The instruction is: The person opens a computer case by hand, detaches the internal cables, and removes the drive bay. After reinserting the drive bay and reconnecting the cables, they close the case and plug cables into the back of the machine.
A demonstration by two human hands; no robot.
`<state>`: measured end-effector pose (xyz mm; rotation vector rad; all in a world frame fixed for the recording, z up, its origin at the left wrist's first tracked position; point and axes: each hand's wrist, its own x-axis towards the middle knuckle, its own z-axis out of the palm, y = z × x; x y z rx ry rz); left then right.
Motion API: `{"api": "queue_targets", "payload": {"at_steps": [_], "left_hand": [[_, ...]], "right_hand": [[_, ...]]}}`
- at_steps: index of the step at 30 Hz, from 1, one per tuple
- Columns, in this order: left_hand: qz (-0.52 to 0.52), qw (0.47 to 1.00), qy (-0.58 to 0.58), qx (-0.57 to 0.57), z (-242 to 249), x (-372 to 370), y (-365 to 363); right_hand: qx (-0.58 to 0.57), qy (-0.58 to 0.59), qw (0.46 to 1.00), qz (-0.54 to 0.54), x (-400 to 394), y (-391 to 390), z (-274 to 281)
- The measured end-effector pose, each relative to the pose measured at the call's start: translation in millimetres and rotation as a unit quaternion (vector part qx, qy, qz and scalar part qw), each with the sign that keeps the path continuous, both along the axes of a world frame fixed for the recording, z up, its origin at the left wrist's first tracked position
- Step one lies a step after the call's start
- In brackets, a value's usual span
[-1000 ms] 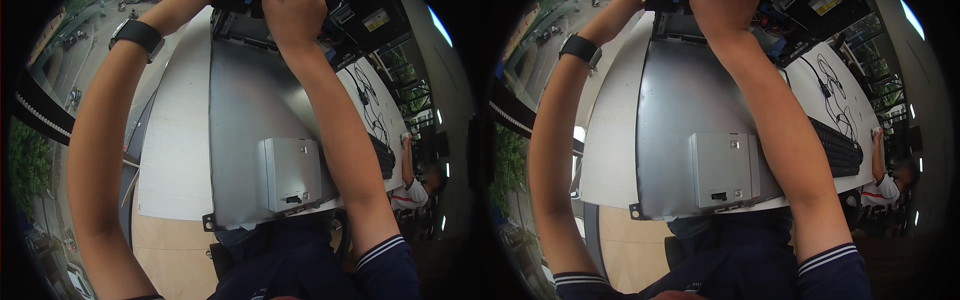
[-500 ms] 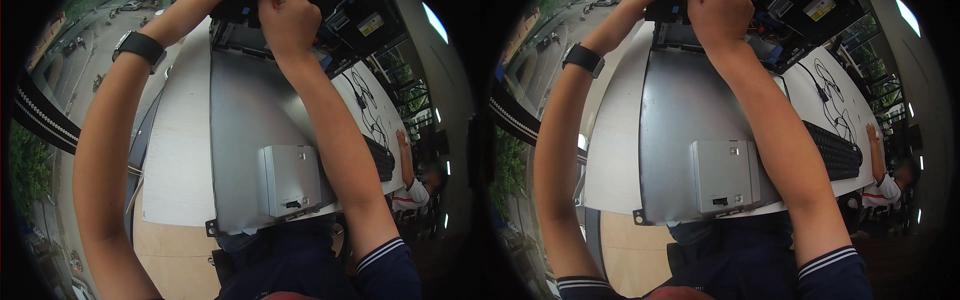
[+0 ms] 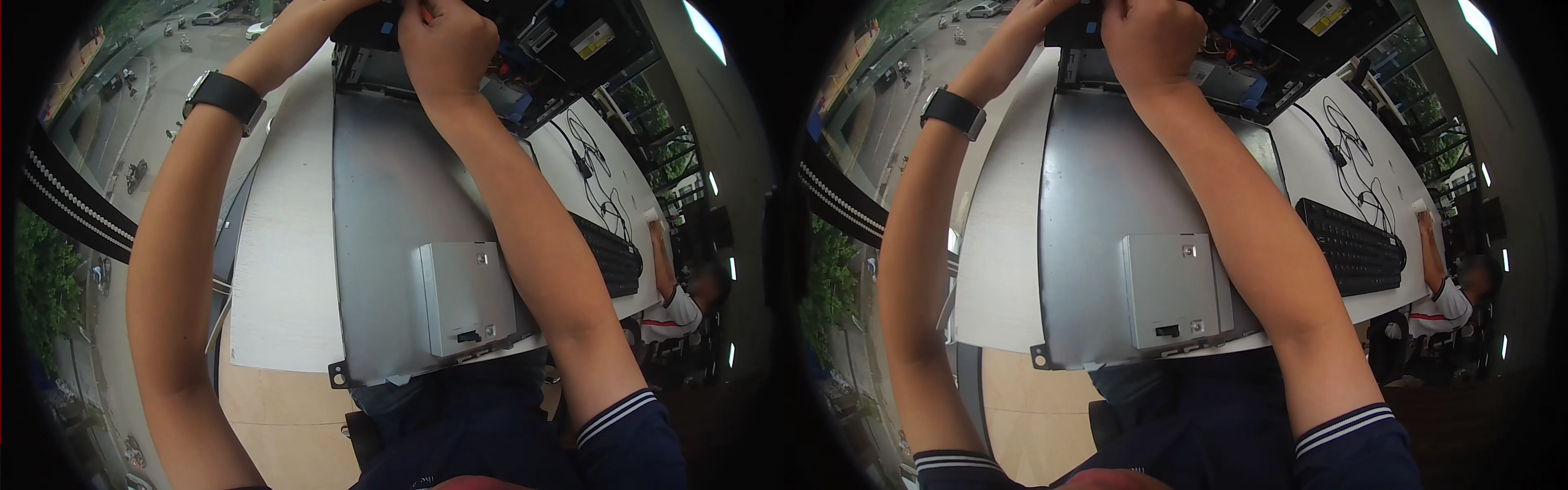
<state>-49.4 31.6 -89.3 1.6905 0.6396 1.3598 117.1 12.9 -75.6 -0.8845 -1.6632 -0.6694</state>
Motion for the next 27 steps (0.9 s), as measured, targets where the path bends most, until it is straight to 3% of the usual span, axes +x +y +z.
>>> {"api": "queue_targets", "payload": {"at_steps": [11,27], "left_hand": [[0.004,1.000,0.013,-0.006,-1.6,-1.0,-0.4],[0.007,1.000,0.004,0.010,-4.3,-0.8,0.4]], "right_hand": [[-0.104,0.077,0.992,-0.006,6.3,-13.7,4.4],[-0.078,0.071,0.994,-0.018,1.9,-8.0,3.5]]}}
